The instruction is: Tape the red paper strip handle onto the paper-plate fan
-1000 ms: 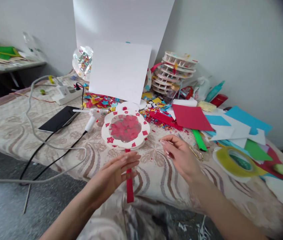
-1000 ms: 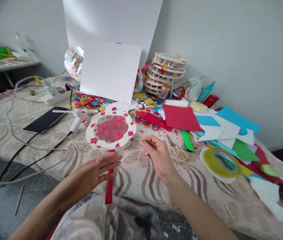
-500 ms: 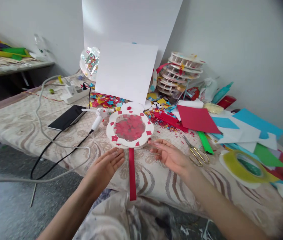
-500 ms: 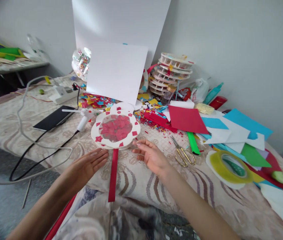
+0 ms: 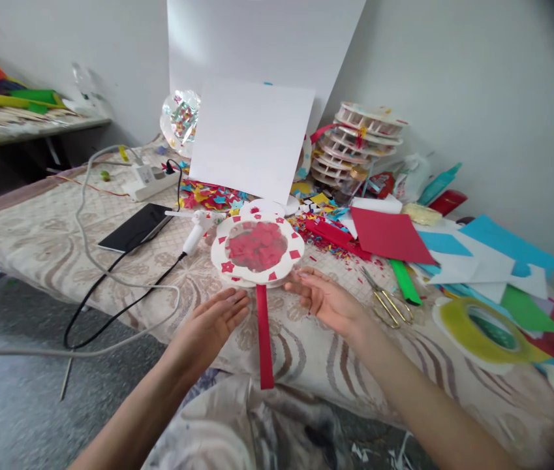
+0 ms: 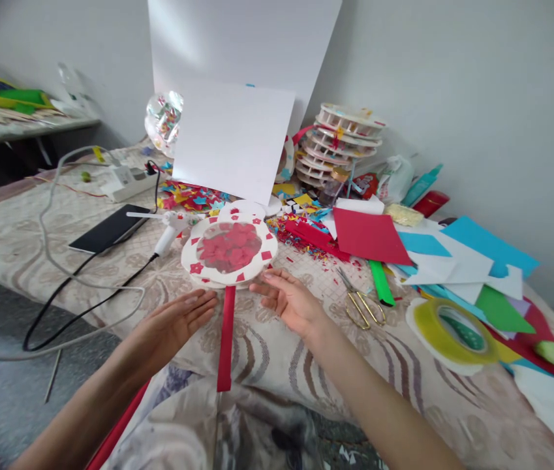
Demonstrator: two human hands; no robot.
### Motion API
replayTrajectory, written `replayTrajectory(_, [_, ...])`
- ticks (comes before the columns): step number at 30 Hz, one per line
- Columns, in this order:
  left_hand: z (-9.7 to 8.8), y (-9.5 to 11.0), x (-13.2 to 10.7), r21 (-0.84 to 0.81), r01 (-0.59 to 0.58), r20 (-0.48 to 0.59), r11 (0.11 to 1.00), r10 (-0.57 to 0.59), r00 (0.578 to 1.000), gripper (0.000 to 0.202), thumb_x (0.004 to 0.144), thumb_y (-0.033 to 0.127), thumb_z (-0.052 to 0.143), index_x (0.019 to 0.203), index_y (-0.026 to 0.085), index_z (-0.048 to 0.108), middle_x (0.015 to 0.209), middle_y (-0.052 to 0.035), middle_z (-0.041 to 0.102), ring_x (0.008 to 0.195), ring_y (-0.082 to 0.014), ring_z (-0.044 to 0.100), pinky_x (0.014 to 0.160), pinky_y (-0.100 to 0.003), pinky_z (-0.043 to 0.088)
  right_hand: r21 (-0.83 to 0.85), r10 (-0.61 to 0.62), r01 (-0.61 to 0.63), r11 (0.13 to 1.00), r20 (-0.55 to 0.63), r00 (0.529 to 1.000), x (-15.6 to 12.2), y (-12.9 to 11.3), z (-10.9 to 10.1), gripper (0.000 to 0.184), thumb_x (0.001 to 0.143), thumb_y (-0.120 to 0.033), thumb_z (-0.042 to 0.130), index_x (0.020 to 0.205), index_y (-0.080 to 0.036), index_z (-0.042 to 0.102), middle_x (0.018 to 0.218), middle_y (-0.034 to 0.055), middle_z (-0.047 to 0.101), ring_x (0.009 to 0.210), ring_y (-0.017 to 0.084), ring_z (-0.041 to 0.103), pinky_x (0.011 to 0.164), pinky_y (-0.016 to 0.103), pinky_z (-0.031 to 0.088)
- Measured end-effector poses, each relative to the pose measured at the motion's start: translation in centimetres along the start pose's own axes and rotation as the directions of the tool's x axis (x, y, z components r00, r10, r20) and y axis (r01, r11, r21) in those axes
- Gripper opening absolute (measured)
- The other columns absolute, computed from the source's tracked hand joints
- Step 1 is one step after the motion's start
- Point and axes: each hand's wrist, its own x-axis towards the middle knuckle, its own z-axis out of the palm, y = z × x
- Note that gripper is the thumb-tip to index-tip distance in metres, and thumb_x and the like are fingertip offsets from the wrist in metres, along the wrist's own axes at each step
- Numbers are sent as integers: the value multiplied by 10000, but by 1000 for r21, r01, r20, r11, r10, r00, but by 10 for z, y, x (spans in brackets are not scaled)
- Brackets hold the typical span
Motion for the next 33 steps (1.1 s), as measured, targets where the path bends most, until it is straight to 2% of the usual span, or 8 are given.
replayTrajectory(11, [23, -5, 33, -46, 17, 57, 999, -14, 998, 144, 868, 56, 528, 786, 91, 641, 816, -121, 740, 770, -168, 721, 893, -304, 553, -39, -12, 10, 999, -50, 999, -23, -23, 8, 184, 679, -144, 752, 813, -201, 641, 960, 11, 722, 733, 125, 705, 453, 127, 478])
replayTrajectory(16, [29, -5, 34, -14, -23, 113, 1000, 25, 993, 130, 865, 90, 562, 771, 94, 652, 814, -118, 747, 806, -193, 728, 861, -311, 566, -197, -169, 160, 967, -30, 985, -39, -22, 4, 154, 740, -234, 758, 829, -207, 635, 1081, 29, 680, 675, 88, 632, 458, 144, 451])
replayTrajectory(18, [30, -4, 33, -2, -27, 143, 1000, 27, 989, 139, 862, 83, 556, 765, 83, 655, 814, -131, 749, 811, -202, 731, 847, -310, 572, -296, -280, 269, 917, 3, 960, -45, -19, 3, 129, 782, -275, 733, 837, -212, 635, 961, 17, 667, 620, 83, 579, 440, 158, 429])
replayTrajectory(21, [32, -5, 31, 9, -29, 155, 1000, 27, 988, 159, 859, 80, 541, 751, 75, 658, 823, -147, 751, 810, -210, 734, 832, -315, 579, -558, -569, 524, 644, 109, 815, -51, -13, 6, 55, 861, -271, 656, 862, -217, 647, 820, -2, 582, 558, 73, 492, 441, 180, 408])
replayTrajectory(24, [34, -7, 29, 18, -27, 144, 999, 24, 989, 162, 849, 73, 534, 745, 65, 659, 845, -167, 751, 813, -223, 736, 815, -325, 586, -732, -770, 680, 44, 408, 490, -53, -8, 8, 113, 877, -150, 610, 933, -224, 674, 867, 17, 537, 659, 99, 516, 528, 211, 445])
replayTrajectory(27, [36, -8, 27, 21, -22, 146, 1000, 18, 989, 168, 845, 62, 524, 747, 63, 660, 830, -167, 752, 799, -223, 738, 786, -313, 591, -633, -682, 650, -420, 693, 234, -48, -3, 2, 278, 854, -55, 601, 1059, -231, 668, 848, 22, 525, 721, 123, 538, 592, 234, 475])
replayTrajectory(29, [36, -9, 26, 24, -20, 151, 1000, 16, 988, 172, 846, 62, 521, 744, 64, 660, 831, -170, 752, 797, -224, 739, 780, -307, 591, -556, -608, 630, -543, 777, 162, -41, 0, -4, 330, 856, -40, 597, 1126, -223, 650, 846, 25, 532, 719, 126, 543, 609, 243, 487])
replayTrajectory(33, [35, -9, 24, 36, -11, 153, 999, 5, 988, 164, 845, 74, 525, 753, 60, 660, 840, -179, 751, 808, -231, 739, 831, -332, 581, -486, -550, 633, -603, 828, 111, -29, 3, -10, 337, 862, -33, 598, 1156, -192, 632, 815, 21, 524, 703, 128, 545, 595, 243, 479])
